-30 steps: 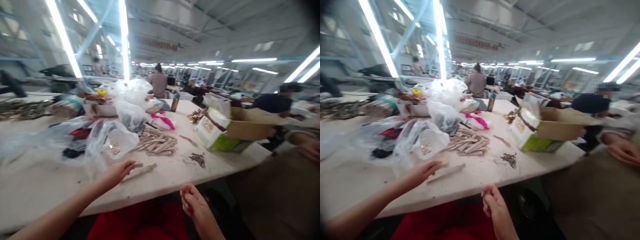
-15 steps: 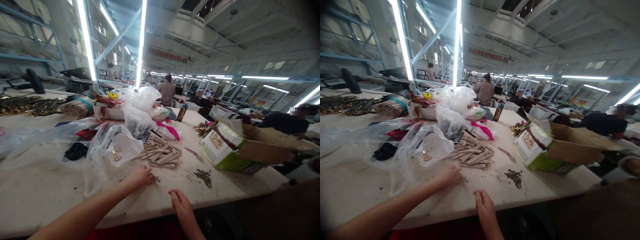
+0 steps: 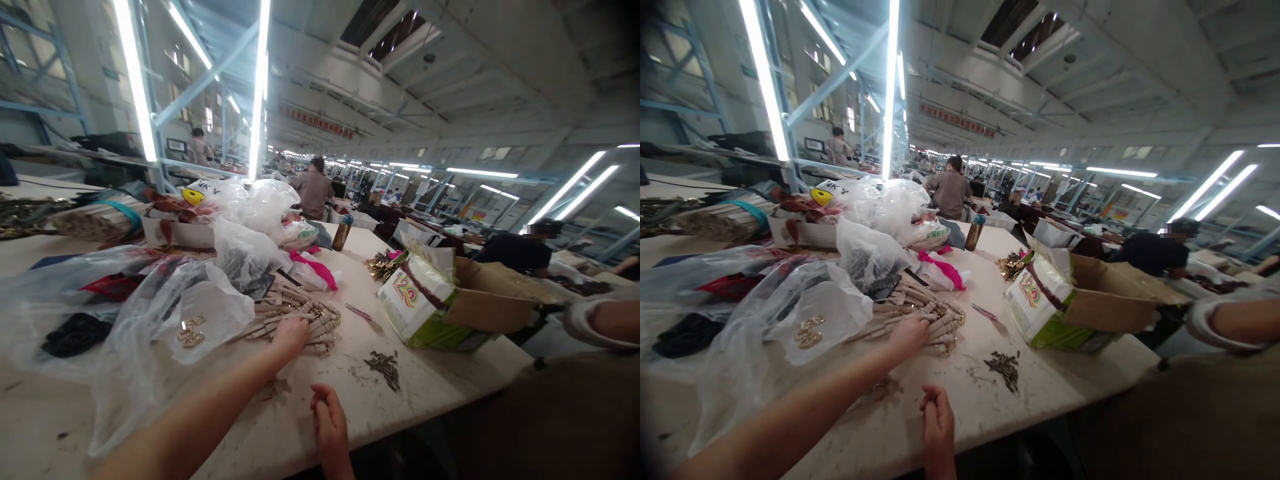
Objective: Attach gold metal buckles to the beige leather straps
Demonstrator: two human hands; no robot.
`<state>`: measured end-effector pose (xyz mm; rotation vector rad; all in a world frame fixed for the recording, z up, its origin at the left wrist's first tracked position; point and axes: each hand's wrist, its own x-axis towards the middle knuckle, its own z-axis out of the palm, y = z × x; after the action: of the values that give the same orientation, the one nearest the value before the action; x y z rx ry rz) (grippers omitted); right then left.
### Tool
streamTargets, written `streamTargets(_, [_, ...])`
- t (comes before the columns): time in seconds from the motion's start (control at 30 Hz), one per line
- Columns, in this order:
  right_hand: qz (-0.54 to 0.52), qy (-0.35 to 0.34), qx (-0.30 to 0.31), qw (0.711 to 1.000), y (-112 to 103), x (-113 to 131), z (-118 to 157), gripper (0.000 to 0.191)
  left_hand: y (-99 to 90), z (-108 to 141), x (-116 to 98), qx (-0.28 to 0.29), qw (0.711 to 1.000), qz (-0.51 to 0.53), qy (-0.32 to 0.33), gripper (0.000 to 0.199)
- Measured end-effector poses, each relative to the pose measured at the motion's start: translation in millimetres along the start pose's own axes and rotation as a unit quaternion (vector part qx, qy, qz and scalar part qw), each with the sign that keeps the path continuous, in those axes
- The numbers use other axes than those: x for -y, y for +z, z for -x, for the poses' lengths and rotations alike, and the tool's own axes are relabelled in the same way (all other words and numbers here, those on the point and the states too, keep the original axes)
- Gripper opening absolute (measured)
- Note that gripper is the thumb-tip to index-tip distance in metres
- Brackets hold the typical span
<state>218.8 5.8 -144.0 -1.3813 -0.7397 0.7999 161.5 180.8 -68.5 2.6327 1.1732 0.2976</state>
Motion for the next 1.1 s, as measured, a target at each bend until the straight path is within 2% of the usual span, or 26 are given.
streamTargets(0.13, [-0.018,0.014,0.002,1.0,2.0,0.8,-1.4,0.031,1.3,-0.3,4.9,-0.008,0.999,0.033,-0.008,0.015])
streamTargets(0.27, [-0.07,0.046,-0.013,0.996,4.2,6.0,-4.5,0.038,-13.3,9.4,2.8,-0.021,0.996,0.09,-0.005,0.019])
streamTargets(0.37, [-0.109,0.066,-0.03,0.991,1.8,13.4,-9.2,0.044,-30.0,33.3,-4.8,-0.012,0.989,0.145,0.012,0.018])
streamTargets(0.47, [-0.175,0.097,-0.043,0.979,-6.5,27.0,-11.1,0.054,-43.3,75.2,-9.1,0.046,0.977,0.207,0.033,0.018])
streamTargets(0.53, [-0.218,0.122,-0.022,0.968,-12.8,38.4,-8.0,0.057,-48.4,108.1,-8.5,0.098,0.953,0.286,0.028,0.019])
streamTargets(0.6, [-0.223,0.129,0.021,0.966,-15.8,50.1,-0.9,0.053,-51.3,139.0,-7.6,0.151,0.91,0.386,0.002,0.019])
streamTargets(0.67, [-0.199,0.12,0.06,0.971,-12.8,61.1,9.2,0.044,-53.9,163.2,-9.0,0.206,0.865,0.456,-0.029,0.018])
streamTargets(0.73, [-0.16,0.108,0.105,0.976,-3.9,70.8,21.3,0.039,-57.4,179.4,-13.5,0.246,0.841,0.479,-0.045,0.018])
streamTargets(0.83, [-0.114,0.113,0.157,0.974,11.7,82.6,39.5,0.037,-65.6,193.2,-21.6,0.256,0.815,0.514,-0.071,0.018])
streamTargets(0.9, [-0.096,0.111,0.16,0.976,17.1,89.0,49.5,0.035,-72.8,200.7,-23.7,0.252,0.805,0.529,-0.094,0.024])
streamTargets(0.97, [-0.086,0.11,0.168,0.976,17.4,94.6,57.2,0.035,-80.4,209.3,-21.8,0.259,0.794,0.541,-0.101,0.031])
streamTargets(1.1, [-0.054,0.125,0.25,0.959,13.2,102.4,68.2,0.045,-92.6,226.0,-14.0,0.283,0.767,0.565,-0.116,0.037])
